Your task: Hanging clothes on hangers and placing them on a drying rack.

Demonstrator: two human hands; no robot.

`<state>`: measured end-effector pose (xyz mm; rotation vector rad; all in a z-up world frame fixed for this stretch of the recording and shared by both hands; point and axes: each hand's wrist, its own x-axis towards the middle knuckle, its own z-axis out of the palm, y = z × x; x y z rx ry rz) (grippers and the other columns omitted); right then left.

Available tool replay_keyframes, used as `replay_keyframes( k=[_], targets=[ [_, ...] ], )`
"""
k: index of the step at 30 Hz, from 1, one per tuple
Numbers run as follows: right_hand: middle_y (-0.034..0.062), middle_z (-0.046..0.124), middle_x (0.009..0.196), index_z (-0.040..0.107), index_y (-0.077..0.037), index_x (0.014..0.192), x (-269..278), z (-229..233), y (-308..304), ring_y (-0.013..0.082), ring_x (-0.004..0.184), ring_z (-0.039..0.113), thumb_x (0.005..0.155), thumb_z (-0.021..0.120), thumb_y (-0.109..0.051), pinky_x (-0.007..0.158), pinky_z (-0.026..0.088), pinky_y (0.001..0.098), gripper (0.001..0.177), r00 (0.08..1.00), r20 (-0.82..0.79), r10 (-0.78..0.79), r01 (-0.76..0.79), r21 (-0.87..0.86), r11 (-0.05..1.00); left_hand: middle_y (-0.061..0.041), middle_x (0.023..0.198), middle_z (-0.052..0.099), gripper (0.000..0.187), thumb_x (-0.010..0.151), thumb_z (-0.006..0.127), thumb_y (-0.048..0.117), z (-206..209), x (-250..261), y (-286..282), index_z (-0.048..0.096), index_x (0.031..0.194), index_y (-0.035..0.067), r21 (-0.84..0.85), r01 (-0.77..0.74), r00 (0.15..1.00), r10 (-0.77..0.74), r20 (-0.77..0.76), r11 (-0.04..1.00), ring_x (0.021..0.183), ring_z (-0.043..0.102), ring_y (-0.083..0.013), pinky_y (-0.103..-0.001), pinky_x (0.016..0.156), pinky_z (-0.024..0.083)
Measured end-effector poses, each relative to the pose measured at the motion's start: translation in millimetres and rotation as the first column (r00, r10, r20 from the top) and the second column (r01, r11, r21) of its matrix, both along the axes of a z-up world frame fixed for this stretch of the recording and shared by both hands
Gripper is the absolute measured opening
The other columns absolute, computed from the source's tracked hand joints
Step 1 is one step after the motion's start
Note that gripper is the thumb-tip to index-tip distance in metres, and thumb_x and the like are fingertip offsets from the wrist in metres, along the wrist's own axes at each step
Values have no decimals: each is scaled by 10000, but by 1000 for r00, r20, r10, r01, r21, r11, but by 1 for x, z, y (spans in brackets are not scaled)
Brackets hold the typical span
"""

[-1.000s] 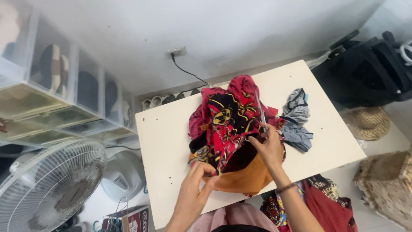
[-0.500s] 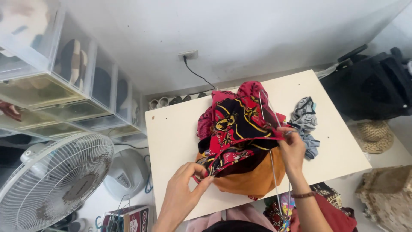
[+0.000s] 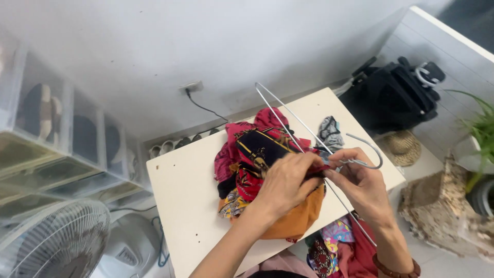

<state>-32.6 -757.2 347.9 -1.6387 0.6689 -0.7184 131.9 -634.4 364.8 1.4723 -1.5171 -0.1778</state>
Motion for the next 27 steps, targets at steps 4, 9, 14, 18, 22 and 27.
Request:
replay_keyframes(
  k=[4, 9, 14, 18, 22, 27],
  targets=[
    [2, 652, 965, 599, -25, 1154, -15, 7, 13, 29, 769, 541, 867, 726, 24, 656, 458, 179, 317, 993, 13, -116, 116, -53, 992, -137, 960, 690, 156, 911, 667, 127, 2, -6, -23, 584, 1037, 86, 117, 35, 999, -31, -36, 993, 929, 690, -353, -472, 769, 528],
    [39, 611, 914, 611, -20, 1245, -25, -31, 21, 58, 668, 434, 897, 756, -62, 559, 364, 214, 380, 936, -111, -336, 328, -83, 941, -163, 851, 683, 183, 959, 626, 159, 40, -15, -30, 508, 1048, 51, 77, -17, 979, 32, -201, 997, 811, 687, -387, -502, 722, 519],
    [24, 632, 1084, 550, -11, 1313, -13, -37, 24, 83, 957, 577, 877, 724, -125, 805, 472, 238, 483, 945, -17, -327, 323, -102, 941, -89, 820, 672, 182, 976, 660, 156, 113, -32, 1, 533, 1065, 61, -15, 84, 912, -83, -402, 996, 728, 686, -216, -369, 675, 555],
    [7, 679, 1072, 597, -49, 1229, -18, -50, 23, 101, 972, 635, 897, 680, -135, 843, 526, 258, 352, 956, -25, -293, 294, 57, 954, -13, 804, 674, 198, 966, 689, 149, 124, -16, 15, 526, 1044, 68, -57, -20, 810, -17, -586, 998, 696, 650, -42, -249, 620, 556],
    [14, 663, 975, 615, -54, 1169, -27, -83, 12, 98, 857, 570, 978, 663, -134, 747, 457, 241, 212, 975, -6, -220, 217, 207, 954, -26, 794, 667, 140, 997, 653, 121, 88, 10, 17, 562, 1086, 62, 41, -153, 802, 149, -579, 987, 698, 614, -70, -260, 612, 516],
    [24, 693, 847, 668, -82, 1009, -28, -30, 9, 90, 777, 591, 933, 705, -127, 685, 450, 232, 96, 968, -184, -171, 201, 157, 967, -43, 923, 740, 193, 997, 665, 120, 75, 48, 45, 721, 1177, 78, -14, -428, 813, 378, -443, 904, 769, 660, -101, -258, 643, 526]
  ],
)
